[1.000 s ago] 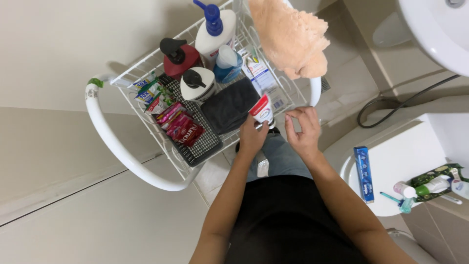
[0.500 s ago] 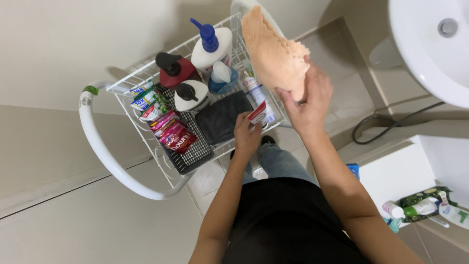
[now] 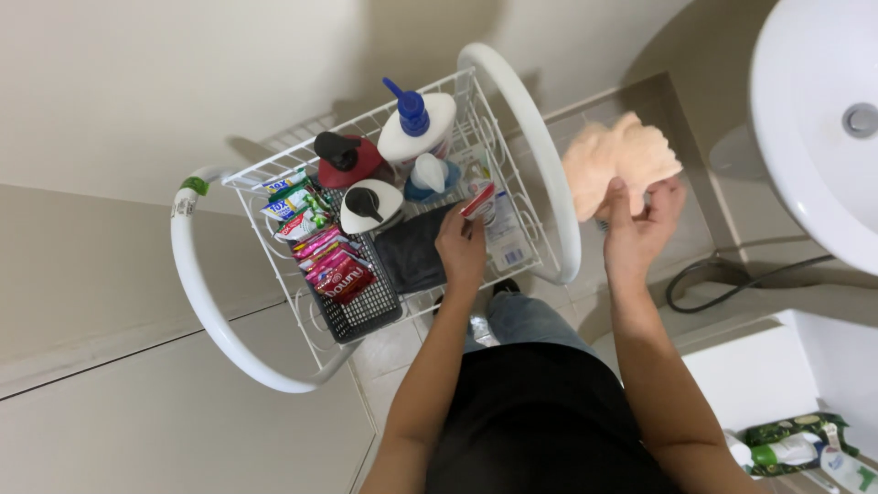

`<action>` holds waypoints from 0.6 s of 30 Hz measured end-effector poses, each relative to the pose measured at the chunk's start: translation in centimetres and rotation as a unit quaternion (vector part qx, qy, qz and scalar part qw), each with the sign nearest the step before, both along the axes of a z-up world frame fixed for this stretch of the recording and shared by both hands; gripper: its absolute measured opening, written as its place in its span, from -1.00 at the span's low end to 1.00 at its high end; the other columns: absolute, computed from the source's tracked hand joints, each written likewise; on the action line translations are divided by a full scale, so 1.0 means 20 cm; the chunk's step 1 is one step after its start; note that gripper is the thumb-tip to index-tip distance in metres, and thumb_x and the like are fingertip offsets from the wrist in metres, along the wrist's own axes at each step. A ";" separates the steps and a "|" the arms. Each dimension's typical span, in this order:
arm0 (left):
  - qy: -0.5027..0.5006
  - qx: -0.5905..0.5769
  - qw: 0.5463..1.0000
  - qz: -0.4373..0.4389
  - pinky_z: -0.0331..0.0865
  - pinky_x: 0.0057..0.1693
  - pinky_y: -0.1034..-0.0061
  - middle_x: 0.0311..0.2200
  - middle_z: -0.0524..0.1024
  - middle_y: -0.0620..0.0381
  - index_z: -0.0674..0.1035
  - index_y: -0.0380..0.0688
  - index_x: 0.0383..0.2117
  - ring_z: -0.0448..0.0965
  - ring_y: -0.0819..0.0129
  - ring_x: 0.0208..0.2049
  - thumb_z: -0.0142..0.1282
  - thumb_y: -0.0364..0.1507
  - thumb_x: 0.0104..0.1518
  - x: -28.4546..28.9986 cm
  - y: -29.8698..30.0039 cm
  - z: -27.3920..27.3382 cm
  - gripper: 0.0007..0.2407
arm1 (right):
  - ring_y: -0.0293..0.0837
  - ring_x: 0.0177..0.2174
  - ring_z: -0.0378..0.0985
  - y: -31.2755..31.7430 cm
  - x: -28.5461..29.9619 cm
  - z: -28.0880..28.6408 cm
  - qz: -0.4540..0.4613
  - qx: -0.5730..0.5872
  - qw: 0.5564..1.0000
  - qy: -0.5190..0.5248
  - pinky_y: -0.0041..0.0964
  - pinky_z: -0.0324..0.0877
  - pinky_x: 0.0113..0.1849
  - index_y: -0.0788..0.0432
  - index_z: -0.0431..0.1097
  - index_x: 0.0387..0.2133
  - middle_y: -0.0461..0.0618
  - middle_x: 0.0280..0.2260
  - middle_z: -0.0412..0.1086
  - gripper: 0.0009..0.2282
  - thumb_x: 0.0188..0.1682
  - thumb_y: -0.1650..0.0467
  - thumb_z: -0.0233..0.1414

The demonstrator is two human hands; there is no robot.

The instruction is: The person organizes various bathroom items by placing them onto a white wire rack. They handle a dark towel, a peach-colored cloth, multiple bottles of toiletries, a toothbrush package, and a small jar, arranging them on the rack's shelves and hanging the cloth on the side.

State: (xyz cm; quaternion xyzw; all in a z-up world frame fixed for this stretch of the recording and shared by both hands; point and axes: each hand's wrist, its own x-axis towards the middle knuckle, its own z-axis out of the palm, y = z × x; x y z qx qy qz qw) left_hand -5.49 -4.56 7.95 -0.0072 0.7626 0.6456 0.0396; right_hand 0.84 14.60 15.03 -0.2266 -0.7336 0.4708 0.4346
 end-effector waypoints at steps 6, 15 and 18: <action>0.009 -0.011 0.996 0.090 0.60 -0.06 0.23 -0.10 0.54 -0.32 0.56 -0.35 0.02 0.59 -0.20 -0.05 0.09 -0.61 0.23 -0.12 0.18 -0.02 -0.76 | 0.09 -0.05 0.15 0.07 0.01 -0.10 -0.010 0.103 0.987 -0.124 -0.04 0.04 0.05 0.25 0.36 -0.37 0.15 0.01 0.20 -0.78 -0.01 0.50 0.34; 0.143 -0.074 0.970 0.183 0.58 -0.08 0.27 -0.13 0.54 -0.15 0.54 -0.27 -0.01 0.60 -0.03 -0.08 -0.03 -0.63 0.30 -0.33 0.46 -0.09 -0.81 | 0.33 -0.26 0.50 0.20 -0.08 -0.22 0.054 0.097 0.960 -0.256 0.17 0.37 -0.20 0.20 0.29 -0.24 0.23 -0.32 0.39 -0.75 -0.17 0.53 0.17; 0.121 -0.082 0.968 0.203 0.54 0.00 0.30 -0.09 0.54 -0.11 0.51 -0.28 0.05 0.61 0.07 -0.08 -0.13 -0.60 0.36 -0.41 0.53 -0.20 -0.79 | 0.35 -0.32 0.54 0.22 -0.19 -0.21 0.118 0.105 0.967 -0.202 0.13 0.45 -0.30 0.21 0.27 -0.02 0.31 -0.31 0.42 -0.58 -0.21 0.56 0.08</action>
